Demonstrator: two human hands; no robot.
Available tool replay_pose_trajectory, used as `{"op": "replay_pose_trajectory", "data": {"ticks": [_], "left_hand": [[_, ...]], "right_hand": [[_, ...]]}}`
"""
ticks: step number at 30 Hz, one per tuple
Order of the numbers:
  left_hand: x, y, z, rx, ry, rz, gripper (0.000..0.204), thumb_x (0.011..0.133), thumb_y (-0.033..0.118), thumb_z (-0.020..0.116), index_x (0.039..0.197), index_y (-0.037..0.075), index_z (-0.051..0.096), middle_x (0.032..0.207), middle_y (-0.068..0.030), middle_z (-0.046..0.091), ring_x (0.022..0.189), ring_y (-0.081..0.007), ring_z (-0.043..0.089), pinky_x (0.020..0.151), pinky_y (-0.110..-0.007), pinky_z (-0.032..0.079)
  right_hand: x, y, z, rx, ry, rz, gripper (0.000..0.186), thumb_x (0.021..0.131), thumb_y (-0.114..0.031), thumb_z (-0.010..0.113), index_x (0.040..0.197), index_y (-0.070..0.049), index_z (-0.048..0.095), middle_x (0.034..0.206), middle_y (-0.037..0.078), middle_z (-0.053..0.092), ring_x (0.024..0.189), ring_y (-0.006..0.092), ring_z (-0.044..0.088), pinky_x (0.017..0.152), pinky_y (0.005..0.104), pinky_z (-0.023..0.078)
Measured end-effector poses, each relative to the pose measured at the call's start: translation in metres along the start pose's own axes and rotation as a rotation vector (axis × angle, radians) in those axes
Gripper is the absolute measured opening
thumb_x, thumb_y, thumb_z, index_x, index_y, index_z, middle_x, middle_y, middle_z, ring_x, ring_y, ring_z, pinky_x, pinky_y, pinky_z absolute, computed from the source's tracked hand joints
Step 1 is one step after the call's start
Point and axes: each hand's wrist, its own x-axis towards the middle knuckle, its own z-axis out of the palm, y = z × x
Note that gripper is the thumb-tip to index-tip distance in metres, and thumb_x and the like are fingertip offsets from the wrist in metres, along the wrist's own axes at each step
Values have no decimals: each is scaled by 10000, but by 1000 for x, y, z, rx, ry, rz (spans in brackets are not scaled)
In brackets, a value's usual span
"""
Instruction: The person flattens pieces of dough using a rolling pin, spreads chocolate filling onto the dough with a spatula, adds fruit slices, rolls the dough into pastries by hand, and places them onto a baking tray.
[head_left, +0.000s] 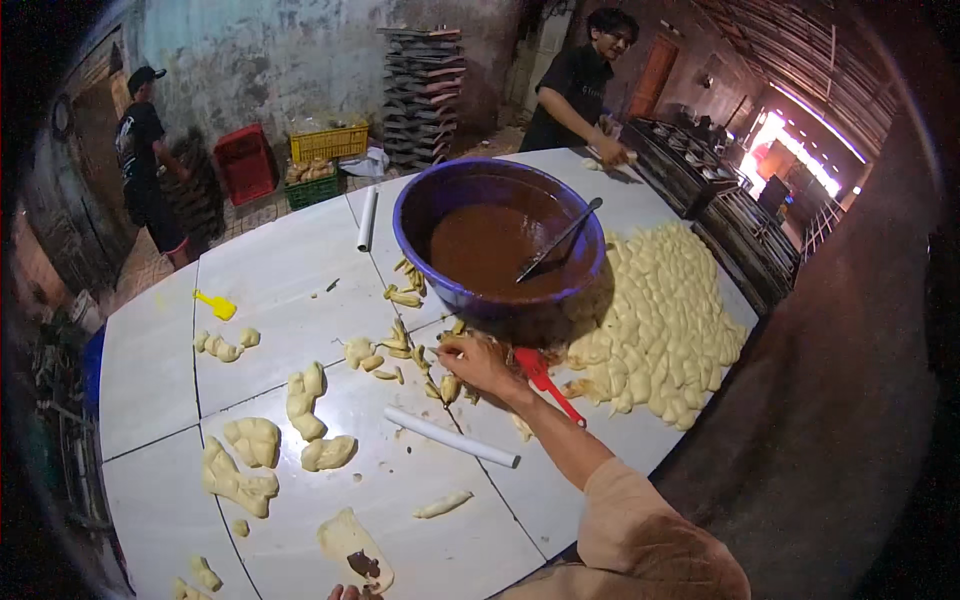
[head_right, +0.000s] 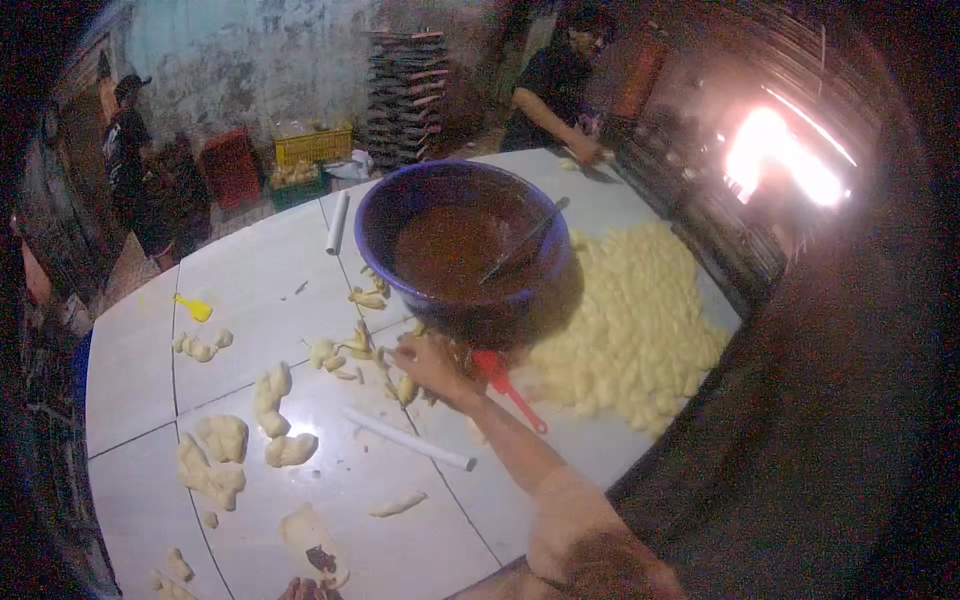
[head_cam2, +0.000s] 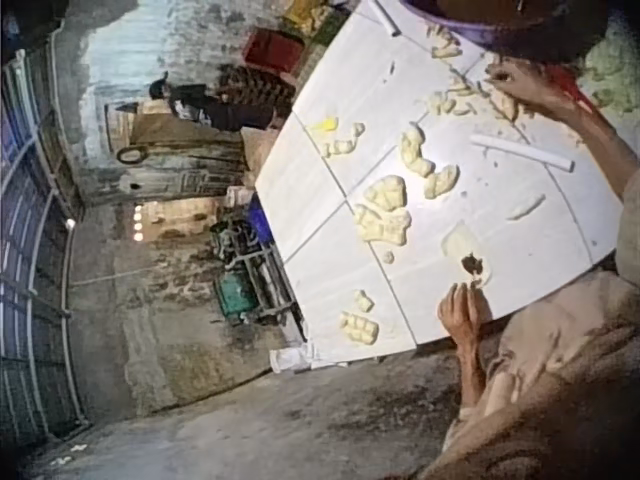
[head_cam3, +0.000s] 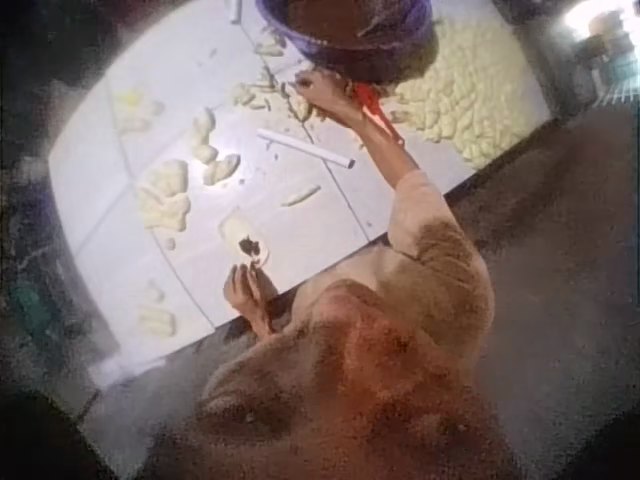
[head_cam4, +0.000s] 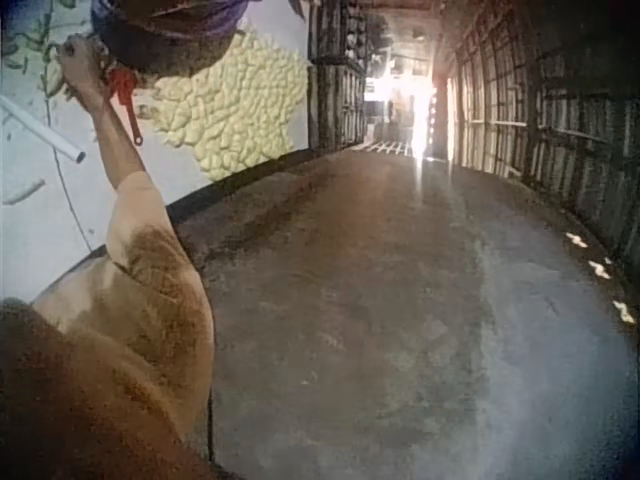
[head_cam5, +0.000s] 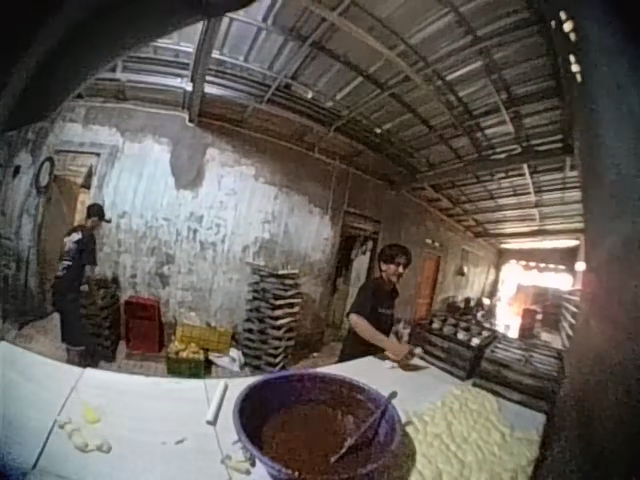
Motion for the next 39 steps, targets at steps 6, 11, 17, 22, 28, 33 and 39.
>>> {"op": "replay_pose_trajectory", "data": {"ticks": [6, 11, 17, 22, 28, 33, 39], "left_hand": [[-9, -4, 3, -16, 65, 16, 194, 898, 114, 726, 1050, -6, 737, 1084, -232, 709, 946, -420, 658, 855, -508, 517], [-3, -2, -3, -68, -8, 23, 224, 908, 117, 708, 1089, -13, 723, 1088, -232, 707, 933, -433, 655, 838, -505, 520], [-5, -13, -2, -104, -29, 62, 254, 893, 104, 719, 1120, -11, 705, 1081, -242, 705, 927, -440, 652, 830, -511, 518], [1, -12, -8, -158, -17, 111, 207, 890, 79, 706, 1067, -28, 710, 1007, -232, 715, 861, -433, 662, 772, -506, 525], [-9, -30, 11, -141, 16, 127, 198, 890, 74, 702, 1057, -33, 710, 1006, -220, 722, 854, -404, 681, 767, -495, 531], [-22, -48, 27, -103, -13, 90, 263, 845, 67, 735, 1094, -4, 689, 1109, -192, 695, 971, -356, 657, 834, -457, 477], [-19, -47, 25, -163, -15, 49, 237, 881, 119, 738, 1099, 32, 712, 1161, -146, 701, 1054, -322, 651, 924, -464, 448]], "right_hand": [[-36, 2, -2, 589, -256, 354, 360, 969, -235, 666, 1193, 45, 675, 779, -31, 658, 599, 21, 552, 501, 185, 414], [-67, -2, -10, 793, -325, 402, 380, 975, -196, 668, 1264, 48, 632, 835, -14, 668, 644, 27, 565, 551, 184, 439], [-90, -5, -9, 776, -299, 413, 303, 949, -178, 708, 1176, 9, 635, 749, -21, 614, 590, 41, 531, 520, 199, 424], [-109, -19, -14, 698, -299, 463, 243, 923, -169, 707, 1102, -6, 687, 737, -17, 617, 575, 37, 542, 501, 200, 421], [-116, -19, 3, 727, -290, 418, 304, 920, -148, 715, 1168, 26, 697, 774, -12, 640, 622, 40, 552, 554, 204, 450], [-117, -38, -4, 741, -278, 446, 296, 922, -106, 721, 1176, 30, 651, 838, 14, 659, 638, 61, 583, 586, 222, 483], [-125, -58, -7, 825, -333, 466, 241, 930, -102, 725, 1133, 2, 646, 909, 56, 688, 650, 54, 600, 603, 187, 488]]}}
